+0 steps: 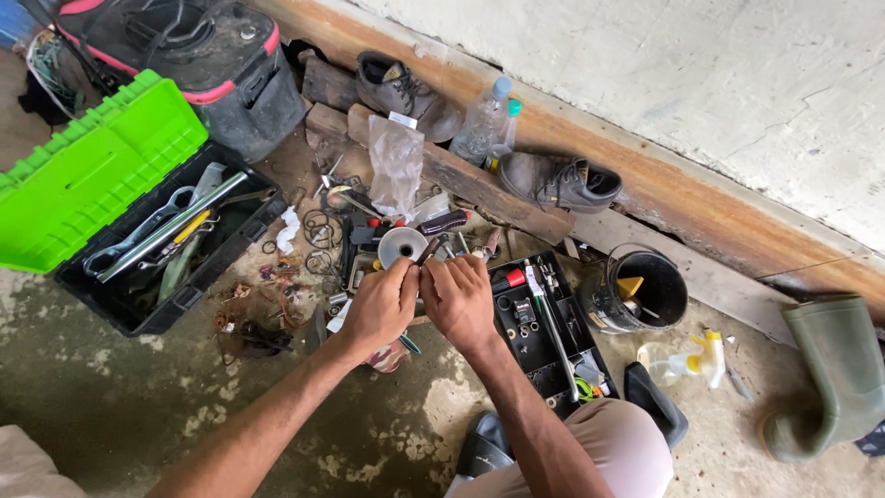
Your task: Repairing a small mechanical component using a screwdriver while sitting on a garage floor
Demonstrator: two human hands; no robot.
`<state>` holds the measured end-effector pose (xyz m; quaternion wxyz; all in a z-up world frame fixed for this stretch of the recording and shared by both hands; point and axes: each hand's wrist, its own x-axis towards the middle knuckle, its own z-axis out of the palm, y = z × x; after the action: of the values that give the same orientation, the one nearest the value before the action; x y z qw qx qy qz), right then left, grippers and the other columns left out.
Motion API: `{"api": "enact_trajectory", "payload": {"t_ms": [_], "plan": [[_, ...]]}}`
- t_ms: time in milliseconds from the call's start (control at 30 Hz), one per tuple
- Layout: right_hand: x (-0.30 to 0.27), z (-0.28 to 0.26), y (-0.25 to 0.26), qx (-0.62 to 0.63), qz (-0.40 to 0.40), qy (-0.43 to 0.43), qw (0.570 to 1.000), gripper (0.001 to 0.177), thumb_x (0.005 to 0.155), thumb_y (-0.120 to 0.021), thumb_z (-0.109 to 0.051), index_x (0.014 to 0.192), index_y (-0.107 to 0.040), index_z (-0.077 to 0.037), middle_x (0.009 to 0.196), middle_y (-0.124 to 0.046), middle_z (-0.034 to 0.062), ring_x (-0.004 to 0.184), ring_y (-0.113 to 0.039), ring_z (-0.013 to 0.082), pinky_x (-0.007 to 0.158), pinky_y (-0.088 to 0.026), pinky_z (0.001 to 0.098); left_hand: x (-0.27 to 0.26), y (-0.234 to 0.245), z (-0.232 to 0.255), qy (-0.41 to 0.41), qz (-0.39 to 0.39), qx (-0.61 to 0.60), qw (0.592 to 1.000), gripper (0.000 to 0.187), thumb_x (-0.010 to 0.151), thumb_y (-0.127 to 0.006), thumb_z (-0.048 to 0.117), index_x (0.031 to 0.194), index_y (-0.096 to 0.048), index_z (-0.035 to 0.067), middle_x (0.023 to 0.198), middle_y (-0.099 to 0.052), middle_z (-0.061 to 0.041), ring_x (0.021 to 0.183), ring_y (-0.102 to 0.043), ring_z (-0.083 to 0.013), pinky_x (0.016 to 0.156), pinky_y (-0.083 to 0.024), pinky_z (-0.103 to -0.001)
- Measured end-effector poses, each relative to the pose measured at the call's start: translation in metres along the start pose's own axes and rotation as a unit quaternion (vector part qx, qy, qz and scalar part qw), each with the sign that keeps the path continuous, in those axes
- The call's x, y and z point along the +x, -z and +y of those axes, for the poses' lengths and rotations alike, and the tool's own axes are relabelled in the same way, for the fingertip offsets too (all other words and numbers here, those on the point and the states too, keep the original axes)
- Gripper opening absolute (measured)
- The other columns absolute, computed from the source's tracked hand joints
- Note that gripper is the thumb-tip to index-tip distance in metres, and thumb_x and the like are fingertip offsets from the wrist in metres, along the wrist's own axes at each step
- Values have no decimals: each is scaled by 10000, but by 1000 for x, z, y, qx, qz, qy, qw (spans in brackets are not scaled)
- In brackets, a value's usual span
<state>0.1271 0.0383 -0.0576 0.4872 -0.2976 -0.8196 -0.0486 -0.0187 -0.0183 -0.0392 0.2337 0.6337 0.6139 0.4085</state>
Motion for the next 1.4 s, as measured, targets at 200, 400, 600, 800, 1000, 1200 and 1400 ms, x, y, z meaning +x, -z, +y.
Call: {"api": "enact_trajectory", "payload": {"t_ms": [200,400,600,800,1000,1200,1400], "plan": [[3,-4,3,-14,5,4,1000,32,895,-711,-71,925,-701,-67,679,-604,57,645,-659,228,879,-556,415,-2,1,9,-91,62,157,982,234,1055,-503,190,869,-620,110,574,-627,-134,521,-675,-330,447,-519,-391],[11,-8,10,-24,2,14,1000,27,903,-711,-81,908,-686,-74,666,-599,58,657,-666,220,903,-543,432,-1,4,10,-97,68,110,987,268,1057,-494,199,823,-592,115,566,-624,-127,520,-672,-344,443,-505,-401],[7,-9,9,-12,-11,12,1000,60,904,-698,-78,964,-703,-74,708,-628,53,695,-683,208,919,-531,416,5,12,8,-58,52,57,995,103,951,-612,181,1029,-615,113,545,-643,-131,509,-684,-354,466,-502,-426],[8,-10,9,-13,-6,15,1000,47,918,-709,-87,964,-708,-79,716,-634,52,691,-684,204,904,-539,413,-1,17,19,-31,18,39,999,149,1008,-567,141,1044,-597,0,571,-674,-195,460,-675,-318,467,-566,-400],[14,-15,13,-9,4,31,999,64,894,-727,-64,954,-704,-69,708,-629,50,684,-687,205,906,-545,428,-8,12,7,-126,77,149,978,131,999,-567,210,1019,-579,81,543,-641,-165,484,-690,-331,447,-528,-398],[19,-21,13,8,5,32,999,57,895,-732,-55,946,-706,-59,699,-633,48,677,-691,206,901,-549,426,-11,20,12,-132,73,130,980,127,1026,-527,188,995,-556,68,532,-637,-155,454,-683,-310,438,-535,-379],[19,-26,12,11,-1,21,1000,66,875,-733,-25,938,-718,-39,693,-647,62,670,-697,221,886,-549,430,-13,16,-1,-146,57,205,966,184,1069,-467,222,1014,-557,71,552,-626,-129,484,-684,-297,445,-529,-381]]}}
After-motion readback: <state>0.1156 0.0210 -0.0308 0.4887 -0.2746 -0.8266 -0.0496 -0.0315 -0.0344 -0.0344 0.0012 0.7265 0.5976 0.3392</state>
